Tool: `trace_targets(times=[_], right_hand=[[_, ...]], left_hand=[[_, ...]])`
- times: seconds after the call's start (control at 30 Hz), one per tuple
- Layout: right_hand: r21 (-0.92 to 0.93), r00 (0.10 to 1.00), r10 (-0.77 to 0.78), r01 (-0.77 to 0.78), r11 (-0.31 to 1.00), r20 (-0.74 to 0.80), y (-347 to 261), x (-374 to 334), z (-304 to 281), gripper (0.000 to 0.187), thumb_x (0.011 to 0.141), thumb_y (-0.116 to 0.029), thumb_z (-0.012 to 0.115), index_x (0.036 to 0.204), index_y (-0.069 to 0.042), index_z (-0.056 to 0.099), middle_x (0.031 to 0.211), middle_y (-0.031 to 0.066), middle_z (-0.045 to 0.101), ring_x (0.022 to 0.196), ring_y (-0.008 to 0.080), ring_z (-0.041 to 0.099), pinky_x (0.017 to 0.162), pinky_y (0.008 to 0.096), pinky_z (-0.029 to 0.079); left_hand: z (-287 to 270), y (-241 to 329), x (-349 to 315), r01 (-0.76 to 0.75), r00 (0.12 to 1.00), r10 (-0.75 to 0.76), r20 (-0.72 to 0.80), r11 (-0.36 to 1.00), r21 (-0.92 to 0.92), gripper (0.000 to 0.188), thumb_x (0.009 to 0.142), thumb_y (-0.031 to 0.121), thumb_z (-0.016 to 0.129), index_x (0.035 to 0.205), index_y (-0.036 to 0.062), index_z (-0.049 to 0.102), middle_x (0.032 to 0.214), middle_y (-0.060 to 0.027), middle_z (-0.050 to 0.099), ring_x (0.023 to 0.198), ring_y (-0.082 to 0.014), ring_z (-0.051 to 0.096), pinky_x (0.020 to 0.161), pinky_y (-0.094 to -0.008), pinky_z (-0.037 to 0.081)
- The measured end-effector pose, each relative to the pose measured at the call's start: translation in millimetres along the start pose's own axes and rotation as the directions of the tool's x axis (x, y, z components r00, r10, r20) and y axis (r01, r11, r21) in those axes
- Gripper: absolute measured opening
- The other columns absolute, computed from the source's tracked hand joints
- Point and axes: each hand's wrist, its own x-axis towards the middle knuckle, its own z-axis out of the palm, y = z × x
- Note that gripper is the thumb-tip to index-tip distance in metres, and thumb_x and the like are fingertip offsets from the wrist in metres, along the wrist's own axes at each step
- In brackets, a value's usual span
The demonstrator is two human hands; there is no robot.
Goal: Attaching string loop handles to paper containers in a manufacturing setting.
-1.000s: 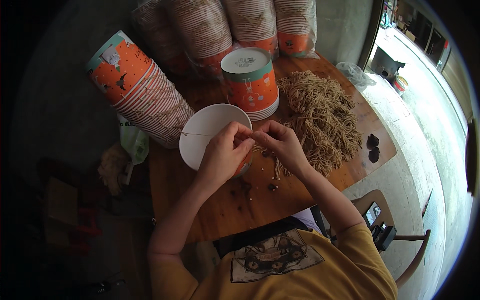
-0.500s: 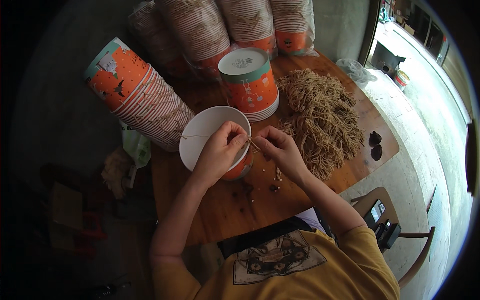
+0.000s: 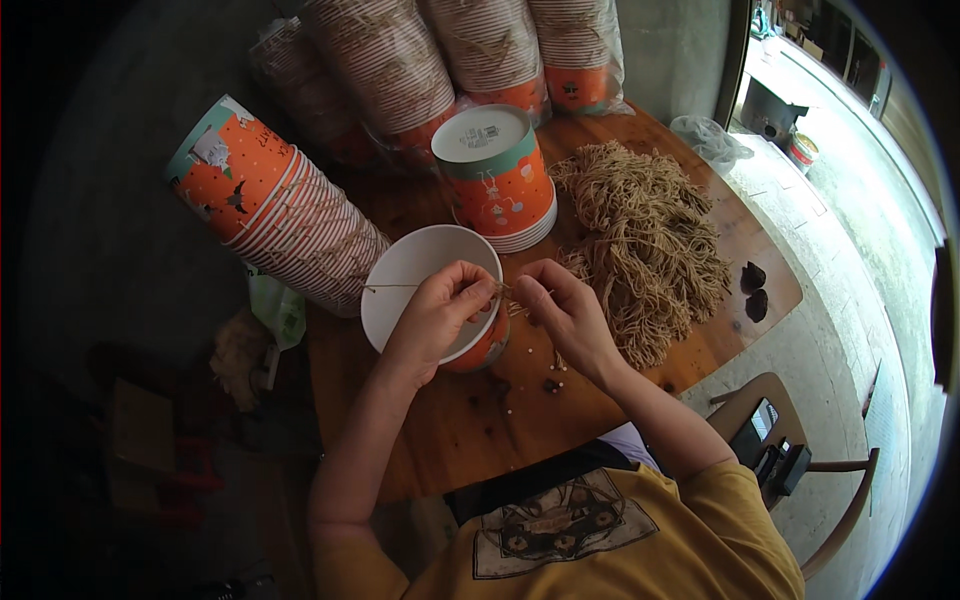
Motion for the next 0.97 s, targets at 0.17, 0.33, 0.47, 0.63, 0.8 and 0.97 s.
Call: trace_targets(times=[0.17, 0.33, 0.47, 0.63, 0.8, 0.97], right_hand=[[0.165, 0.991, 0.135, -0.129, 0.978, -0.022, -13, 4, 2, 0.023, 0.095, -0.02, 0.053, 0.098, 0.001, 0.06, 0.083, 0.0054, 0.061, 0.078, 0.0101, 0.055, 0.071, 0.0266, 0.046], [-0.094, 0.998, 0.062, -0.061, 0.994, 0.015, -5, 4, 3, 0.019, 0.09, -0.017, 0.059, 0.094, 0.002, 0.058, 0.079, 0.0035, 0.062, 0.072, 0.0063, 0.053, 0.066, 0.0239, 0.045], [-0.051, 0.998, 0.06, -0.06, 0.997, -0.004, -2, 2, 3, 0.018, 0.089, -0.016, 0.061, 0.093, 0.001, 0.057, 0.076, 0.0015, 0.06, 0.069, 0.0053, 0.052, 0.063, 0.0228, 0.045], [0.142, 0.989, 0.146, -0.147, 0.979, 0.017, -6, 1, 3, 0.017, 0.09, -0.019, 0.06, 0.092, -0.002, 0.059, 0.074, -0.0037, 0.056, 0.065, 0.0029, 0.046, 0.057, 0.0196, 0.039], [0.186, 0.968, 0.244, -0.251, 0.95, 0.056, -5, 3, 0, 0.016, 0.092, -0.023, 0.058, 0.091, -0.007, 0.058, 0.07, -0.0062, 0.052, 0.059, 0.0009, 0.043, 0.052, 0.0172, 0.034], [0.195, 0.968, 0.243, -0.25, 0.948, 0.06, -1, 5, -1, 0.016, 0.092, -0.023, 0.057, 0.093, -0.007, 0.058, 0.068, -0.0071, 0.051, 0.057, 0.0009, 0.044, 0.051, 0.017, 0.034]], left_hand=[[1, 2, 1, 0.0, 1.0, 0.0, -0.006, 0.999, 0.041, 0.014, 0.093, 0.019, 0.056, 0.096, 0.0059, 0.057, 0.083, 0.0032, 0.056, 0.074, -0.0036, 0.047, 0.071, -0.0177, 0.04], [3, 3, 0, -0.002, 1.0, 0.003, -0.009, 0.999, 0.034, 0.014, 0.093, 0.019, 0.056, 0.096, 0.0056, 0.057, 0.083, 0.0033, 0.055, 0.074, -0.0036, 0.047, 0.071, -0.0179, 0.04], [2, 0, 1, 0.004, 1.0, -0.004, -0.012, 1.0, 0.022, 0.014, 0.094, 0.019, 0.056, 0.097, 0.0054, 0.057, 0.084, 0.003, 0.055, 0.075, -0.0037, 0.048, 0.071, -0.0181, 0.041], [3, -1, -2, -0.014, 1.0, 0.014, 0.007, 1.0, -0.011, 0.015, 0.094, 0.017, 0.055, 0.101, 0.004, 0.056, 0.09, 0.0012, 0.057, 0.08, -0.0049, 0.05, 0.076, -0.0193, 0.043], [8, -7, -6, -0.175, 0.984, 0.176, 0.014, 0.963, 0.206, 0.018, 0.089, 0.008, 0.059, 0.105, 0.0007, 0.053, 0.094, -0.0027, 0.057, 0.084, -0.0091, 0.055, 0.078, -0.0246, 0.047], [6, -6, -4, -0.166, 0.985, 0.171, 0.011, 0.939, 0.301, 0.021, 0.09, 0.008, 0.06, 0.109, 0.003, 0.052, 0.098, -0.0012, 0.056, 0.091, -0.0075, 0.053, 0.084, -0.0217, 0.044]])
